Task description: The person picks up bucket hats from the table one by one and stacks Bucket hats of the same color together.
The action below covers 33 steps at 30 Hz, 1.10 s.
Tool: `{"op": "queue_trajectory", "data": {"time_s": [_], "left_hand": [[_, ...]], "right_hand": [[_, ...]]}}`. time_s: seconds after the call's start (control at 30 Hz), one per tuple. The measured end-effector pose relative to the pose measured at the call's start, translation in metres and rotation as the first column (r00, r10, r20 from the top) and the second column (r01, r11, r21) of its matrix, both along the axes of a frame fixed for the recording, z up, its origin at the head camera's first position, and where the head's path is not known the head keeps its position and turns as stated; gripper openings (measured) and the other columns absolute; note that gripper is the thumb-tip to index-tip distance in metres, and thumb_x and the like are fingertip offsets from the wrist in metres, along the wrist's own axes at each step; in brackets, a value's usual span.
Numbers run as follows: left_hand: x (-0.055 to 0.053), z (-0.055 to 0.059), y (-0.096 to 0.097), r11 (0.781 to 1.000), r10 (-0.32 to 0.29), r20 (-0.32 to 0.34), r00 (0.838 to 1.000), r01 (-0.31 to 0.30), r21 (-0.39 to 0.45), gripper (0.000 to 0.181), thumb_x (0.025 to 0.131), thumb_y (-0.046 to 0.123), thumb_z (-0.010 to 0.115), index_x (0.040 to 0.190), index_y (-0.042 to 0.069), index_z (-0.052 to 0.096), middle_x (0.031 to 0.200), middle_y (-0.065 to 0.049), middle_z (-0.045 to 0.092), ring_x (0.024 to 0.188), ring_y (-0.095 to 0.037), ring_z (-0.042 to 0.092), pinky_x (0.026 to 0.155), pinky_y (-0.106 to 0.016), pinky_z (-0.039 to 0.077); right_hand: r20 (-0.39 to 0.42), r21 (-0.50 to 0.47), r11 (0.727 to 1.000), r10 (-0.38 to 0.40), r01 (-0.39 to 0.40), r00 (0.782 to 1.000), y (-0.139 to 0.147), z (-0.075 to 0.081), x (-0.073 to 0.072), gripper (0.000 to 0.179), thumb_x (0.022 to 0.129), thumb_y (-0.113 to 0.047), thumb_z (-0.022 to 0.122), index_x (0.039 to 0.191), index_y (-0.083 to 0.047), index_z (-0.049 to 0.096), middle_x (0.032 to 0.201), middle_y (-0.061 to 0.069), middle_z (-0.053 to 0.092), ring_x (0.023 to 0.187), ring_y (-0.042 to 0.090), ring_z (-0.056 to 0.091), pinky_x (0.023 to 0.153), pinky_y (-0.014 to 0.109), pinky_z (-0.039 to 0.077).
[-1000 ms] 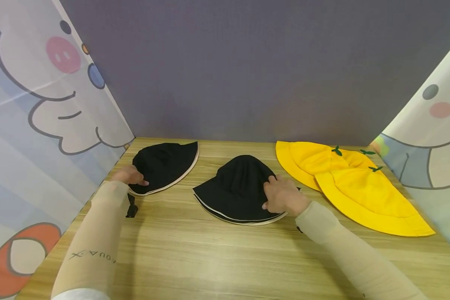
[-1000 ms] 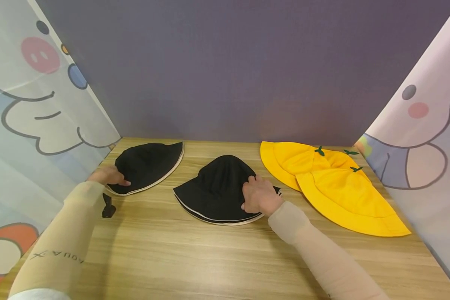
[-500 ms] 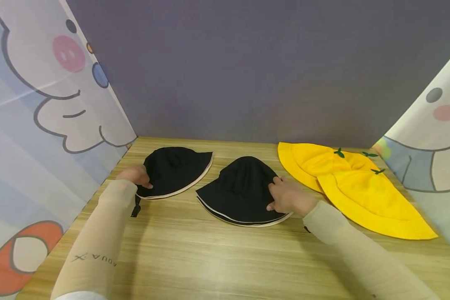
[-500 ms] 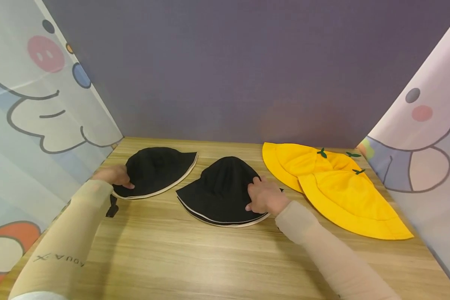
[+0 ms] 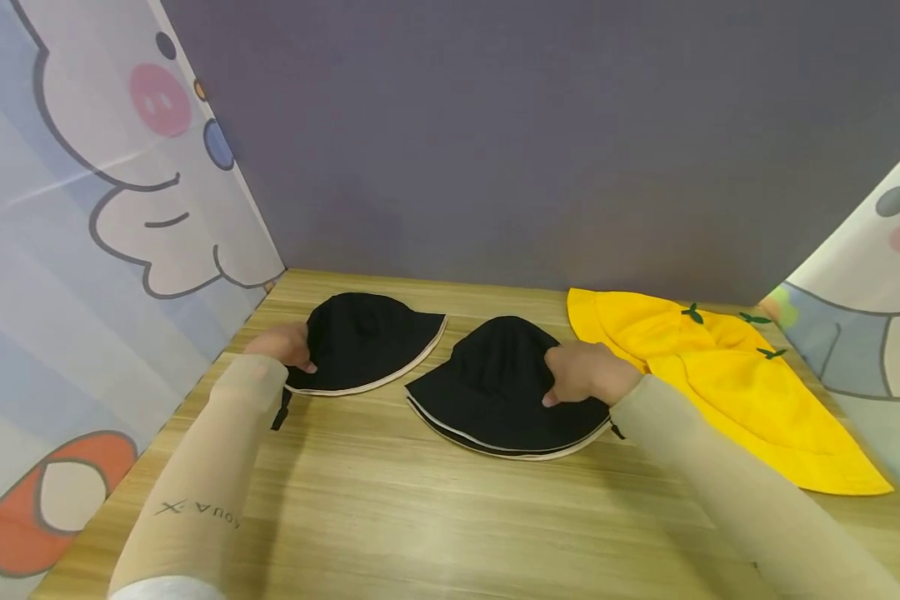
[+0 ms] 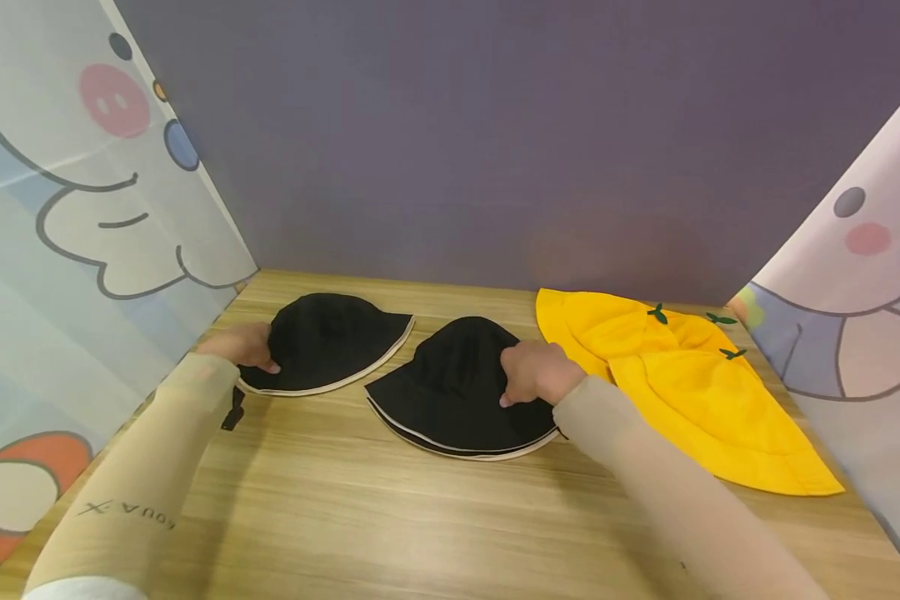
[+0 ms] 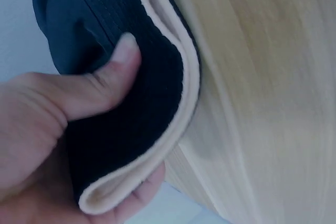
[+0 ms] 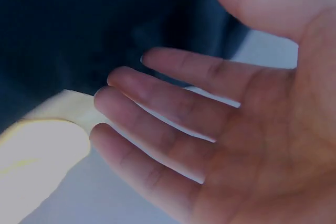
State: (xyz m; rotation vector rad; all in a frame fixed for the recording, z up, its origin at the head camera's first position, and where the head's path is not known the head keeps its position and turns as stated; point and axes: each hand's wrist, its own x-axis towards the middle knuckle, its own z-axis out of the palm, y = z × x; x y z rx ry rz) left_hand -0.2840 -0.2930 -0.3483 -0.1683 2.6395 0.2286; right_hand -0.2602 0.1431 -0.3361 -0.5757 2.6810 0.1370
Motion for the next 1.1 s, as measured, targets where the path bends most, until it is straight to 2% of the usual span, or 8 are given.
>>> {"op": "queue_trajectory", "data": {"time_s": [0.2, 0.3, 0.47, 0.6, 0.7, 0.9, 1.0, 1.1], "left_hand": [[0.0, -0.001, -0.002, 1.0, -0.03, -0.002, 1.0, 0.03, 0.002, 0.078, 0.093, 0.016, 0.076, 0.15, -0.014, 0.032, 0.146, -0.038, 0.042, 0.13, -0.053, 0.046, 0.102, -0.062, 0.044], [-0.001, -0.003, 0.0, 1.0, -0.026, -0.002, 1.0, 0.026, -0.005, 0.076, 0.093, 0.017, 0.076, 0.149, -0.014, 0.034, 0.146, -0.038, 0.043, 0.13, -0.052, 0.047, 0.102, -0.061, 0.045], [-0.003, -0.006, 0.007, 0.999, -0.029, -0.02, 0.999, 0.028, -0.036, 0.068, 0.092, 0.018, 0.078, 0.14, -0.014, 0.043, 0.14, -0.036, 0.049, 0.125, -0.05, 0.053, 0.099, -0.06, 0.047], [-0.004, -0.008, 0.013, 0.999, -0.029, -0.035, 0.999, 0.028, -0.046, 0.061, 0.091, 0.018, 0.079, 0.133, -0.014, 0.049, 0.136, -0.035, 0.053, 0.122, -0.048, 0.055, 0.099, -0.059, 0.048], [-0.004, -0.009, 0.014, 0.999, -0.015, -0.038, 0.999, 0.014, -0.038, 0.06, 0.091, 0.017, 0.079, 0.133, -0.015, 0.05, 0.135, -0.035, 0.054, 0.122, -0.047, 0.055, 0.099, -0.058, 0.048], [-0.004, -0.009, 0.013, 0.999, -0.004, -0.046, 0.999, 0.002, -0.039, 0.062, 0.091, 0.017, 0.079, 0.135, -0.014, 0.048, 0.136, -0.035, 0.053, 0.121, -0.049, 0.055, 0.098, -0.058, 0.049], [-0.004, -0.008, 0.013, 0.999, -0.001, -0.054, 0.999, -0.002, -0.045, 0.064, 0.092, 0.017, 0.078, 0.138, -0.014, 0.046, 0.139, -0.036, 0.051, 0.123, -0.05, 0.054, 0.098, -0.059, 0.048], [-0.003, -0.007, 0.01, 0.999, 0.012, -0.051, 0.999, -0.014, -0.051, 0.065, 0.092, 0.016, 0.077, 0.139, -0.014, 0.045, 0.141, -0.036, 0.049, 0.124, -0.05, 0.053, 0.098, -0.059, 0.048]], "right_hand": [[-0.077, -0.116, 0.993, -0.002, -0.007, 0.997, -0.03, 0.026, -0.02, 0.031, 0.094, -0.035, 0.075, 0.103, -0.005, 0.069, 0.091, 0.007, 0.064, 0.08, 0.024, 0.06, 0.071, 0.041, 0.052], [-0.106, -0.229, 0.973, -0.018, -0.007, 0.994, -0.05, 0.031, -0.029, 0.033, 0.096, -0.033, 0.072, 0.111, -0.004, 0.07, 0.099, 0.011, 0.068, 0.081, 0.025, 0.06, 0.072, 0.04, 0.051], [-0.137, -0.408, 0.913, -0.033, -0.026, 0.99, -0.084, 0.023, -0.044, 0.05, 0.098, -0.033, 0.069, 0.136, 0.0, 0.062, 0.135, 0.016, 0.063, 0.106, 0.029, 0.065, 0.09, 0.044, 0.053], [-0.11, -0.481, 0.877, -0.054, -0.005, 0.992, -0.105, 0.008, -0.054, 0.055, 0.099, -0.036, 0.068, 0.14, 0.0, 0.057, 0.141, 0.016, 0.059, 0.118, 0.032, 0.062, 0.097, 0.045, 0.051], [-0.061, -0.501, 0.865, -0.059, 0.02, 0.996, -0.117, -0.002, -0.061, 0.058, 0.099, -0.035, 0.067, 0.144, 0.0, 0.054, 0.145, 0.015, 0.055, 0.125, 0.032, 0.058, 0.101, 0.045, 0.049], [0.039, -0.506, 0.86, -0.05, 0.062, 0.998, -0.135, -0.017, -0.074, 0.065, 0.101, -0.034, 0.065, 0.151, 0.001, 0.044, 0.152, 0.016, 0.048, 0.136, 0.033, 0.05, 0.106, 0.045, 0.046], [0.086, -0.466, 0.882, -0.039, 0.075, 0.996, -0.142, -0.022, -0.079, 0.065, 0.103, -0.034, 0.062, 0.152, 0.002, 0.041, 0.151, 0.018, 0.049, 0.13, 0.031, 0.053, 0.102, 0.042, 0.047], [0.136, -0.411, 0.908, -0.019, 0.074, 0.991, -0.149, -0.026, -0.083, 0.056, 0.104, -0.035, 0.06, 0.144, 0.002, 0.048, 0.138, 0.018, 0.056, 0.116, 0.029, 0.057, 0.091, 0.039, 0.046]]}}
